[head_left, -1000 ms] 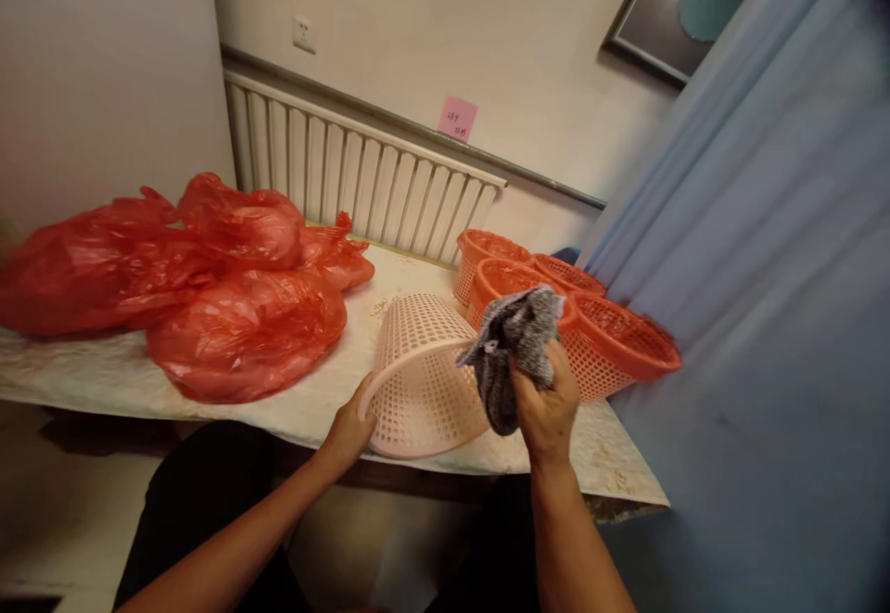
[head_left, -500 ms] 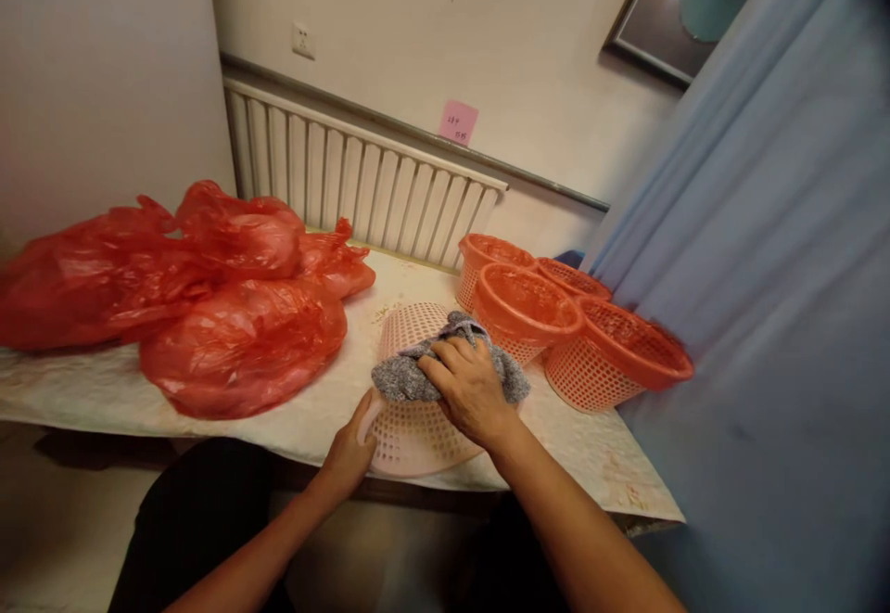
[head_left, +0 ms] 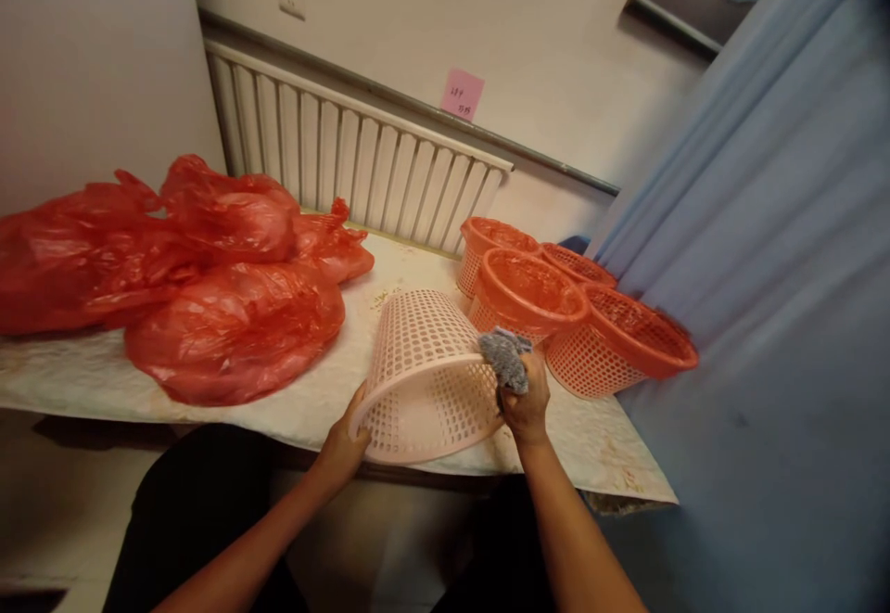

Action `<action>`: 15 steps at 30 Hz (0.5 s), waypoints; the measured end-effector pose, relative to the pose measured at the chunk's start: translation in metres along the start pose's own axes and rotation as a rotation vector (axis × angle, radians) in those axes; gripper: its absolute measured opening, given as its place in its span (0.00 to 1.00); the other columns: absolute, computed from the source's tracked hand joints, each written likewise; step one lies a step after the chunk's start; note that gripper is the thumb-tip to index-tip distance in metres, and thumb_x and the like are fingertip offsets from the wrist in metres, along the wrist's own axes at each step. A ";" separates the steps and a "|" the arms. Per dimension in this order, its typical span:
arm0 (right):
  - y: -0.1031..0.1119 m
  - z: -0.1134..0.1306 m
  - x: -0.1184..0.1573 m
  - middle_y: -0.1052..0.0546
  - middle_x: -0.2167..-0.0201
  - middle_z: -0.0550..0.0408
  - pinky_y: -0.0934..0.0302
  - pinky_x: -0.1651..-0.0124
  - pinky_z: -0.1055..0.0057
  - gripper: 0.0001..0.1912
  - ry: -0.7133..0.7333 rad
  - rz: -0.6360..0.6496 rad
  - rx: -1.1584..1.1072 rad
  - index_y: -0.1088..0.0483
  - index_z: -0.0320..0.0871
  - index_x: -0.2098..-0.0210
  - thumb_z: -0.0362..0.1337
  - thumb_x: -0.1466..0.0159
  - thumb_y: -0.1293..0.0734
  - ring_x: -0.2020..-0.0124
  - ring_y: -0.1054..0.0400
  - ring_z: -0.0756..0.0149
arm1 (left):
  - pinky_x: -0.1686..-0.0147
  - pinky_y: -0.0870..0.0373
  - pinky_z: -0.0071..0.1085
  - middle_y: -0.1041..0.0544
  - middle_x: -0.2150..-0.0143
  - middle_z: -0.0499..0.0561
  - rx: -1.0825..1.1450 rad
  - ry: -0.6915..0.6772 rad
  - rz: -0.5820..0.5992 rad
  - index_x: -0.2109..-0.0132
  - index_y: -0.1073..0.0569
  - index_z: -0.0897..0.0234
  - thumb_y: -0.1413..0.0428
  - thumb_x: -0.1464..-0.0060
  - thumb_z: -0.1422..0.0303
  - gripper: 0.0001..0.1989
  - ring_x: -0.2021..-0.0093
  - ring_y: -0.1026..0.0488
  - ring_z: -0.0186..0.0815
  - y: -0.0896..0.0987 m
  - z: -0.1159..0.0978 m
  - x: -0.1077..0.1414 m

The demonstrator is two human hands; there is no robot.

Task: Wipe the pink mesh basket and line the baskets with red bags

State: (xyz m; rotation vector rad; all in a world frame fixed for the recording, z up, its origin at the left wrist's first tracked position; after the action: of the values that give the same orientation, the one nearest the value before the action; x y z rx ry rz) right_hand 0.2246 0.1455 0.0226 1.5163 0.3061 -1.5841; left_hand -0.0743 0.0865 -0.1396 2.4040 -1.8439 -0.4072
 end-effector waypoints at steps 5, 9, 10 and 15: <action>-0.011 -0.044 0.088 0.25 0.65 0.47 0.36 0.63 0.62 0.18 -0.727 -0.238 -0.014 0.32 0.41 0.58 0.48 0.42 0.34 0.65 0.30 0.56 | 0.38 0.36 0.43 0.23 0.46 0.54 0.023 0.049 -0.026 0.42 0.30 0.66 0.51 0.56 0.72 0.31 0.39 0.33 0.46 0.003 0.017 0.002; -0.017 -0.038 0.115 0.24 0.65 0.45 0.37 0.61 0.62 0.22 -0.905 -0.305 -0.053 0.31 0.39 0.60 0.51 0.44 0.32 0.64 0.29 0.55 | 0.38 0.37 0.46 0.24 0.45 0.61 0.041 0.123 -0.011 0.44 0.31 0.71 0.48 0.53 0.65 0.28 0.41 0.31 0.49 0.005 0.027 0.002; -0.016 -0.034 0.109 0.24 0.66 0.46 0.37 0.61 0.63 0.20 -0.890 -0.284 -0.054 0.31 0.40 0.61 0.50 0.44 0.32 0.64 0.30 0.55 | 0.38 0.37 0.47 0.25 0.45 0.63 0.057 0.135 0.005 0.43 0.32 0.74 0.47 0.53 0.63 0.30 0.41 0.30 0.50 0.005 0.028 0.001; 0.011 0.002 0.040 0.27 0.68 0.52 0.40 0.60 0.66 0.08 -0.562 -0.209 0.061 0.31 0.43 0.64 0.41 0.40 0.36 0.64 0.33 0.59 | 0.42 0.32 0.45 0.29 0.40 0.63 0.105 0.041 0.012 0.34 0.46 0.71 0.42 0.51 0.59 0.42 0.41 0.31 0.47 0.018 -0.004 -0.003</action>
State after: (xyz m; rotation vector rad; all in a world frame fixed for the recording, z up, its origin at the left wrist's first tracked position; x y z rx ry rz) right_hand 0.2372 0.1207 -0.0083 1.0445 0.0975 -2.1234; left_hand -0.0911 0.0841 -0.1310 2.4463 -1.9071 -0.2637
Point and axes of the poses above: each hand's wrist, its own x-axis away from the middle knuckle, its own y-axis out of the back of the hand, z = x × y, the point moved 7 cm from there along -x, towards the middle knuckle
